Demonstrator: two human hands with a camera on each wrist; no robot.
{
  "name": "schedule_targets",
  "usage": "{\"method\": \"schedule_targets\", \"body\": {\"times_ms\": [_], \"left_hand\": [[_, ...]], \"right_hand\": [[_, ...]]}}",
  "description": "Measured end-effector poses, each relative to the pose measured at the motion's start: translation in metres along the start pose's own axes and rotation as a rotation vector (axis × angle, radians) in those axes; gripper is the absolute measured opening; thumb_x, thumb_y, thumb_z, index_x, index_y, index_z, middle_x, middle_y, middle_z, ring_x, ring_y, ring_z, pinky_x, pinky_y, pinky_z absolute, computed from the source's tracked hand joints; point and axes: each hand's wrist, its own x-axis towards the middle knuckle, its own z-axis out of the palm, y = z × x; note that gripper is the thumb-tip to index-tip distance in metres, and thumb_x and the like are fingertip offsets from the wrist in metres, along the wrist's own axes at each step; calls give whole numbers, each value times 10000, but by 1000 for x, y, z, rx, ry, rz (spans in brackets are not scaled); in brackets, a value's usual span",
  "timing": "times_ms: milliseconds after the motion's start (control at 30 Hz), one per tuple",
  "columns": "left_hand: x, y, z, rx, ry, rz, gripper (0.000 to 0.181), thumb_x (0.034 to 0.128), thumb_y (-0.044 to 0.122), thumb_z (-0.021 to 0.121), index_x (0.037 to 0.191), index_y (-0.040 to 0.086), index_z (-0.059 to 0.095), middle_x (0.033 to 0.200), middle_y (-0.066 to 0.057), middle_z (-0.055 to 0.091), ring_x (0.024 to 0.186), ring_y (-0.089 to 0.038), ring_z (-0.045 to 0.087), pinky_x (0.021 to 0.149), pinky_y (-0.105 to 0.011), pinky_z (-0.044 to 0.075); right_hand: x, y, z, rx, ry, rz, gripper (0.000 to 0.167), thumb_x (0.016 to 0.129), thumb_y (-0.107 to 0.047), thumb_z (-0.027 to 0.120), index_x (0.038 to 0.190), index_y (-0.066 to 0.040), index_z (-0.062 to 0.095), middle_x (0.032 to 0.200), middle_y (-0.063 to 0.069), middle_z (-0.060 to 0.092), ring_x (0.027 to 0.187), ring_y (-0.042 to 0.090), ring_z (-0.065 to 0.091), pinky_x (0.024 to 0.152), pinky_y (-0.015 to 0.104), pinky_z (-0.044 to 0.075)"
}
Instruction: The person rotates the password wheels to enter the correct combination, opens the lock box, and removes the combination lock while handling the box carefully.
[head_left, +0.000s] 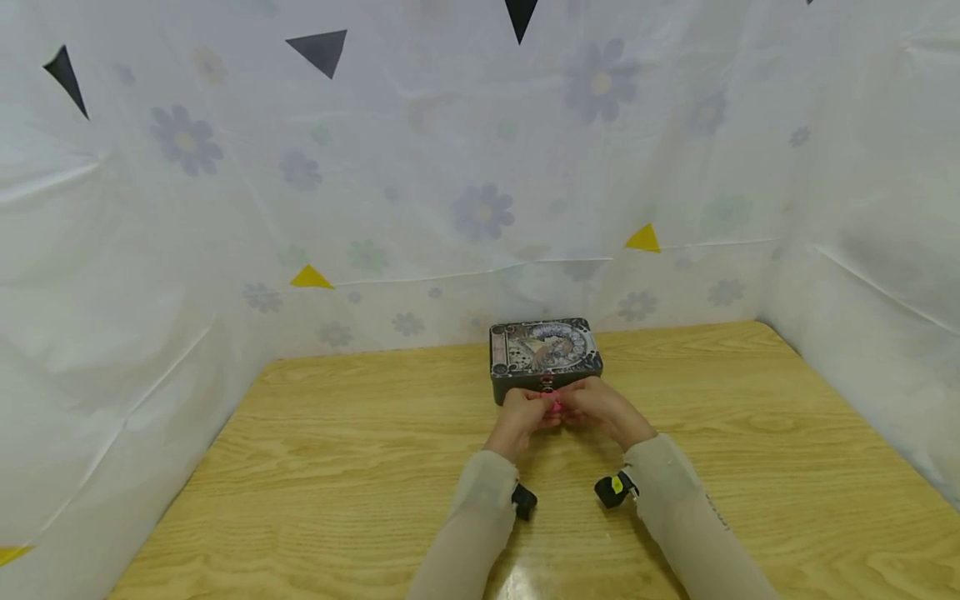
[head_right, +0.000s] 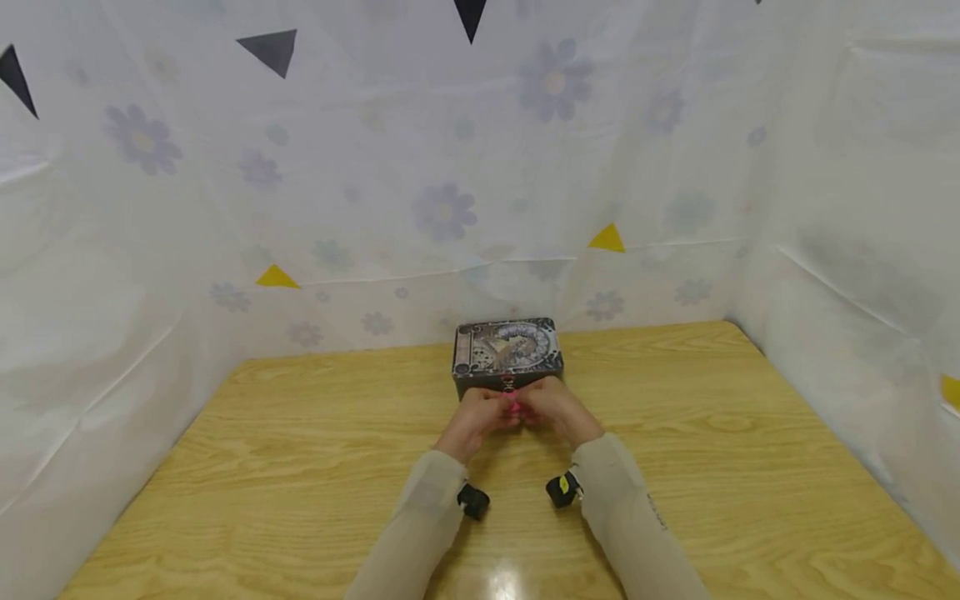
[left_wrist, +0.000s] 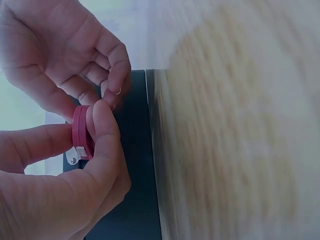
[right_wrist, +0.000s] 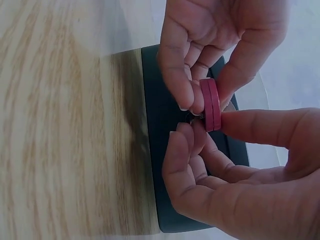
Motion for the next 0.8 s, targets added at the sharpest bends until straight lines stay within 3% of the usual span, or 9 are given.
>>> {"method": "schedule_targets", "body": {"times_ms": [200,433,567,667,800], "left_hand": [[0,0,0,-5,-7,9,160,932,-40,551,1014,-158,620,901,-152,639,658,-132,633,706,-297,591],[-1,0,0,3,-8,-3,153,931,-41,550,1017,-149,615,915,-157,638,690,-150,650,713,-298,590],[-1,0,0,9,-9,-17,152,932,-36,551,1019,-142,616,917,-145,629,697,-148,657,709,-285,589],[1,-1,1,4,-8,-14,149,932,-34,554,1010,-141,621,902,-137,630,671,-132,644,697,-276,588],[1,-1,1,-11,-9,6,149,931,-41,546,1002,-150,618,882,-135,625,638,-117,622,689,-281,590]], "right_hand": [[1,0,1,-4,17,-8,340,966,-7,463,1226,210,496,909,88,663,762,108,614,744,282,543],[1,-1,2,-21,34,-8,357,964,30,438,1270,214,453,1166,275,580,907,185,602,839,343,547],[1,0,1,-23,25,-13,370,962,29,437,1283,213,440,1236,313,530,995,238,588,876,365,537],[0,0,2,-26,22,-13,372,964,8,441,1278,208,450,1197,280,567,963,215,601,871,359,537],[0,-1,1,-30,11,-20,354,969,-37,453,1229,197,507,1010,147,655,817,129,611,787,303,544]]}}
